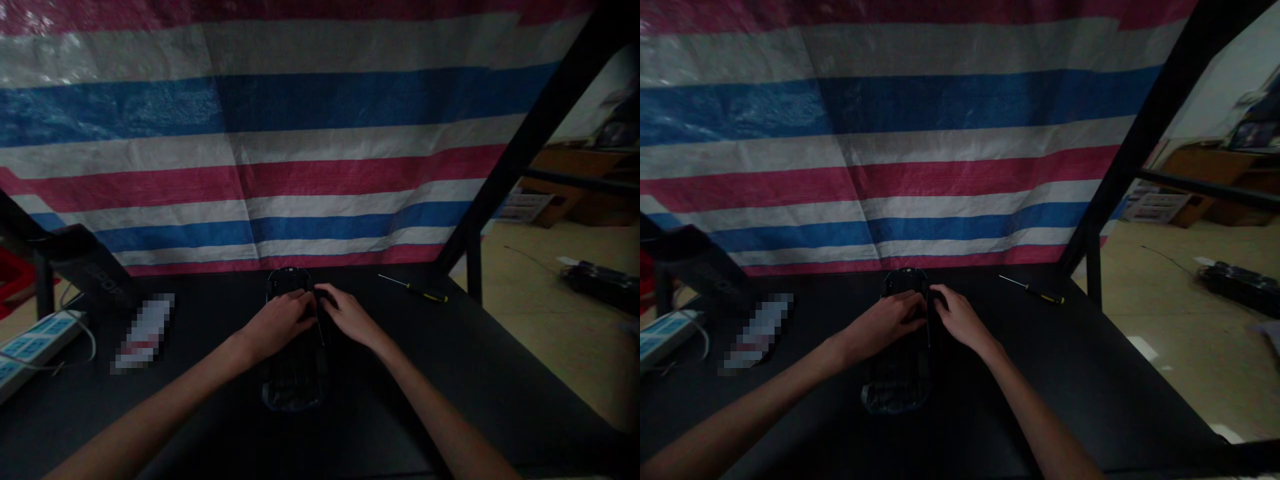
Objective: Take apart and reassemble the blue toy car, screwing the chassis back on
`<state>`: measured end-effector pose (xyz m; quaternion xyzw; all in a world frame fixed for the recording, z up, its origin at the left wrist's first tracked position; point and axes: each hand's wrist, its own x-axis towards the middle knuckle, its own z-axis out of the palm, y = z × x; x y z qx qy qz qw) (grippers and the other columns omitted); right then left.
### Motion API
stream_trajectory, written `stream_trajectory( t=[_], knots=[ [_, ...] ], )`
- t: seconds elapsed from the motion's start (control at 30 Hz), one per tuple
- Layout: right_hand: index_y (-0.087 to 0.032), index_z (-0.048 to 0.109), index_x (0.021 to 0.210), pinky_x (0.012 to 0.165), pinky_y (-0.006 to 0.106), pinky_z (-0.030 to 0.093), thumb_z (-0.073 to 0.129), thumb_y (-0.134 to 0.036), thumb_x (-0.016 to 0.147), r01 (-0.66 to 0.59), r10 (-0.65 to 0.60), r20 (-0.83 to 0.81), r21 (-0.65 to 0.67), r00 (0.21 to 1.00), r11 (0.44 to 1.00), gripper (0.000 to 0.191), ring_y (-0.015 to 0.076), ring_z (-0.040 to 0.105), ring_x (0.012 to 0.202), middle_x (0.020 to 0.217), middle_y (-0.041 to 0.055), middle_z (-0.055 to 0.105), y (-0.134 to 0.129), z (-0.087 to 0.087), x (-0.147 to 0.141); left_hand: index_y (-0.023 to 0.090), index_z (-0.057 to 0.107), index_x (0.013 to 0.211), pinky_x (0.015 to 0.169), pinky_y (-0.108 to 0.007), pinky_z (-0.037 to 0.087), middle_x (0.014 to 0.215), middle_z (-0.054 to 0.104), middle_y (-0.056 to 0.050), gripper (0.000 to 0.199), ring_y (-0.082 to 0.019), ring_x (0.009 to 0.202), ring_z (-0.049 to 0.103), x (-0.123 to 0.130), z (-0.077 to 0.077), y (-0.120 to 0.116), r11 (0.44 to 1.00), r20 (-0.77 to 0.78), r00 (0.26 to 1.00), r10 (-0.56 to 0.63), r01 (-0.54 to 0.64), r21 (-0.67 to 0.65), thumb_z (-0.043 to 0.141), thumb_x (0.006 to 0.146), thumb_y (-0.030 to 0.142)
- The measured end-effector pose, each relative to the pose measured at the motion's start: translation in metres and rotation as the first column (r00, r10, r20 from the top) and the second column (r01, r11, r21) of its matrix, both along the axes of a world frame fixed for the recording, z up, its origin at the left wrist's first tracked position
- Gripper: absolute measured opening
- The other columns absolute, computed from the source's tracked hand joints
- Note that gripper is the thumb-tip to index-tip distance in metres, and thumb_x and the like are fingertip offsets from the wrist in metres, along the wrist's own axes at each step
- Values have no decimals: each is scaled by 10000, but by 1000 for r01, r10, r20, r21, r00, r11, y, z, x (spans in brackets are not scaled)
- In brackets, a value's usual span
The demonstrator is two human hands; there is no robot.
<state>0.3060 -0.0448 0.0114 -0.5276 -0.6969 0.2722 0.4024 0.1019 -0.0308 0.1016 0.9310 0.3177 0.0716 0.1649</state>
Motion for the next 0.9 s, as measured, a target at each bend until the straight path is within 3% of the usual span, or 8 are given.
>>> stream_trajectory(
  t=[0.17, 0.5, 0.77, 0.9],
  knots=[
    [-260, 618, 1348, 1038, 404, 488, 497, -210, 994, -1, 1, 1, 0, 1000, 1000, 377, 227, 699, 1152, 1245, 75, 741, 0, -1, 0, 195, 668, 1115, 851, -338, 520, 1117, 637, -69, 170, -210, 948, 670, -3, -6, -11, 999, 29, 999, 19, -20, 43, 547, 1019, 267],
    [-245, 614, 1355, 1015, 407, 495, 486, -213, 989, 0, 0, 10, -6, 1000, 1000, 389, 235, 705, 1124, 1205, 89, 749, 0, -1, -1, 228, 693, 1105, 639, -282, 437, 930, 685, -16, 206, -168, 740, 633, -3, -3, 5, 997, -13, 997, 72, -72, -30, 626, 954, 351],
    [-270, 629, 1345, 998, 390, 503, 497, -210, 987, 4, -4, 7, 7, 1000, 1000, 386, 223, 716, 1086, 1135, 59, 763, 1, -2, -2, 240, 707, 1080, 640, -278, 434, 926, 698, -13, 220, -178, 781, 656, -4, -2, 9, 993, -34, 995, 98, -100, -64, 622, 950, 397],
    [-261, 632, 1330, 977, 370, 509, 491, -222, 992, 10, -10, 13, 13, 1000, 1000, 368, 214, 717, 1076, 1162, 63, 754, 0, 0, -2, 241, 679, 1182, 681, -287, 463, 959, 676, -14, 246, -174, 778, 640, -4, -3, 2, 997, 11, 998, 59, -58, -46, 614, 966, 337]
  ],
)
